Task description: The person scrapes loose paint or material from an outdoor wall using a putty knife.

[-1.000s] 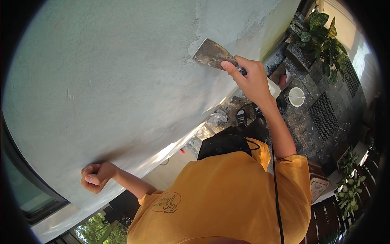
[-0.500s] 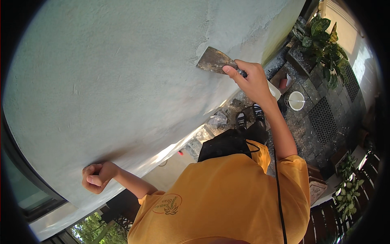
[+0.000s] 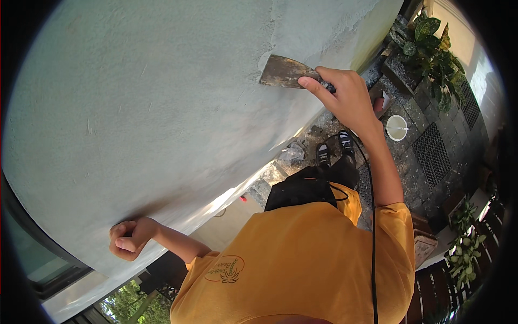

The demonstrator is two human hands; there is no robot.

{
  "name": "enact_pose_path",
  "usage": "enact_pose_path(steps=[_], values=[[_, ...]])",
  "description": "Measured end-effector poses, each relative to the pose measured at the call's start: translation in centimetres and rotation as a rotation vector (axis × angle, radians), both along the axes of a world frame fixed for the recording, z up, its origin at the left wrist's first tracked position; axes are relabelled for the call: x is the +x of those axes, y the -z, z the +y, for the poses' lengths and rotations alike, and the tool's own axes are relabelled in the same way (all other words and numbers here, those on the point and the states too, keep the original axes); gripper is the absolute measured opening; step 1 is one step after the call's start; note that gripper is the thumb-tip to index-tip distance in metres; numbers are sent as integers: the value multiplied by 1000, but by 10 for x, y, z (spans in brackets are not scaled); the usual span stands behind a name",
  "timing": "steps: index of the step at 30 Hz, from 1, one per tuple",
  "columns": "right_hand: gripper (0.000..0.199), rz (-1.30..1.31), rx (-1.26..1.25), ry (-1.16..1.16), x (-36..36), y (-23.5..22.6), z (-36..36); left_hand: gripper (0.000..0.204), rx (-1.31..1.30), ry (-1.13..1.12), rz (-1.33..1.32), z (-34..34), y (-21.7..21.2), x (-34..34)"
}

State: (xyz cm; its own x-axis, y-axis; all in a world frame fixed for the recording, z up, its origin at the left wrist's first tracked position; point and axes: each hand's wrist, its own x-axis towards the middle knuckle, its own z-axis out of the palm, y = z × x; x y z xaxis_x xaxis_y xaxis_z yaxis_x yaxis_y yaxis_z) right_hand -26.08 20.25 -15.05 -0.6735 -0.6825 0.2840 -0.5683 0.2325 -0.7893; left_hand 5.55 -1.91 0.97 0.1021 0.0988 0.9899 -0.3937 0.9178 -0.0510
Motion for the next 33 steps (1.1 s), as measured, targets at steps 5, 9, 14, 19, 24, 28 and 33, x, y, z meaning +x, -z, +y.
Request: enact_pose_path(steps=[5,9,14,19,24,28,33], values=[[55,48,14,2,-2,5,1,29,-11,1,-21,-3,0,4],[49,0,47,-29,1,-3,5,29,-22,-16,-18,-2,0,3],[50,62,40,-14,-3,-4,6,28,9,15,-15,-2,0,3],[54,37,47,13,-3,5,6,27,-3,30,-31,-3,1,3],[52,5,53,-28,-3,-5,9,26,-1,25,-27,-3,0,7],[51,26,30,-24,-4,-5,6,26,15,32,-22,-2,1,4],[53,163,49,-2,-11,-8,7,26,27,10,-2,-2,2,-2]])
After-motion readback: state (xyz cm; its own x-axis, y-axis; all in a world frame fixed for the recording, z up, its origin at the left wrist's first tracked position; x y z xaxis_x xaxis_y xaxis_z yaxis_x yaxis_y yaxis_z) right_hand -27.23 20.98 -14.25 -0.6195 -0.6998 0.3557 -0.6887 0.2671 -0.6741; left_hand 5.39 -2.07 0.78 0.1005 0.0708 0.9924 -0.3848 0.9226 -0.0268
